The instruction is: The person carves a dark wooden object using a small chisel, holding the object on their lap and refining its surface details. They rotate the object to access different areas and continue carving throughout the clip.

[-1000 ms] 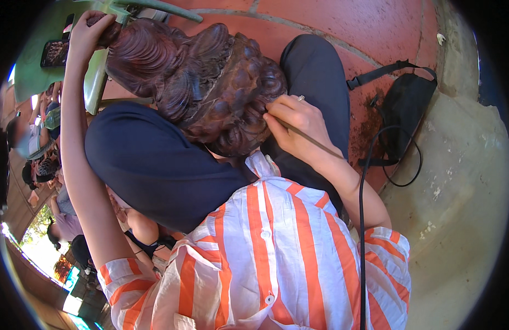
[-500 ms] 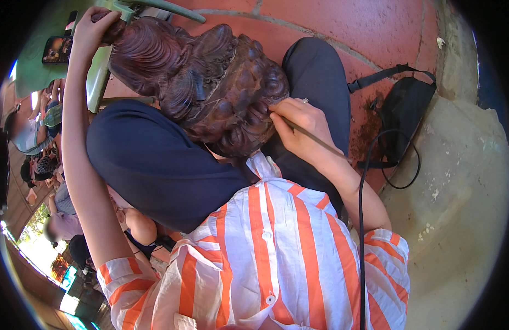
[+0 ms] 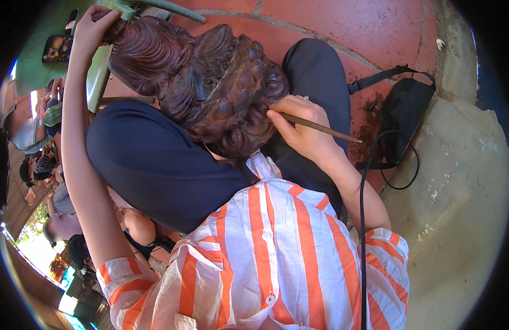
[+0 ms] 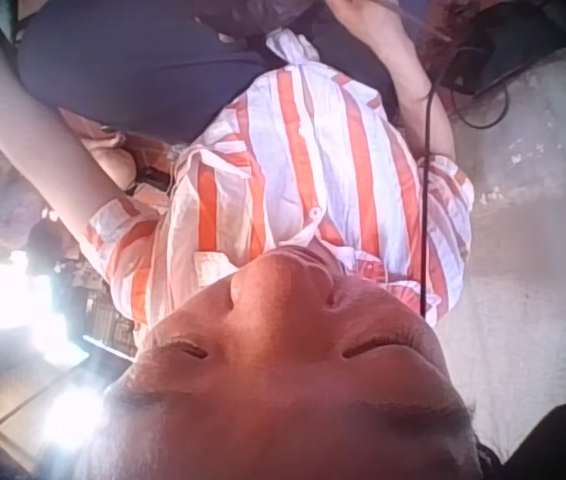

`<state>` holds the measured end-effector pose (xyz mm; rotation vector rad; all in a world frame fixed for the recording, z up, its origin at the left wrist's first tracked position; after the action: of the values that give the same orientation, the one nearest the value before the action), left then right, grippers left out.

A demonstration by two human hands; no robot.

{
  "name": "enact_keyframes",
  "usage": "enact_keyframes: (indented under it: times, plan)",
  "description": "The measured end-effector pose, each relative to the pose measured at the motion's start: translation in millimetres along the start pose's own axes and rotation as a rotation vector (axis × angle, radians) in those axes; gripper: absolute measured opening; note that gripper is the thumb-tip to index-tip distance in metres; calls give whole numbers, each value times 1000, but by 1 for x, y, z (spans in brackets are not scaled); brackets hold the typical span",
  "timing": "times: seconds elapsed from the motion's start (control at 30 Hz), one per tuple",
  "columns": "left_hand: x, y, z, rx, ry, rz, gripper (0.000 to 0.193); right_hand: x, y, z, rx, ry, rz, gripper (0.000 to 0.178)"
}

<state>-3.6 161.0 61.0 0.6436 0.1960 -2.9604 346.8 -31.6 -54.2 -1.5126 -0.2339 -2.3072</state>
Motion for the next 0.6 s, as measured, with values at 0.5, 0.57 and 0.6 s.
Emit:
enact_keyframes:
  times: [0.5, 0.57, 0.6]
  plan:
    - [51, -23, -4, 95, -88, 2, 45, 5, -3, -1, 92, 33, 73, 9]
    - [50, -21, -5, 108, -76, 21, 45, 1, -4, 0, 127, -1, 96, 10]
    - [49, -20, -6, 118, -67, 35, 45, -4, -5, 1, 142, -41, 109, 10]
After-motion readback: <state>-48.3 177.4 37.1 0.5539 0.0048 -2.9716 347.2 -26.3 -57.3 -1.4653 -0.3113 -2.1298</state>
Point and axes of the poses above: each hand's wrist, its own y-axis away from the middle knuckle, its own z-axis out of the back of the hand, x = y × z, the point moved 9 cm from there along -y, towards the middle knuckle, and after that the axes turned 5 degrees about -y, right-handed, at the moved point
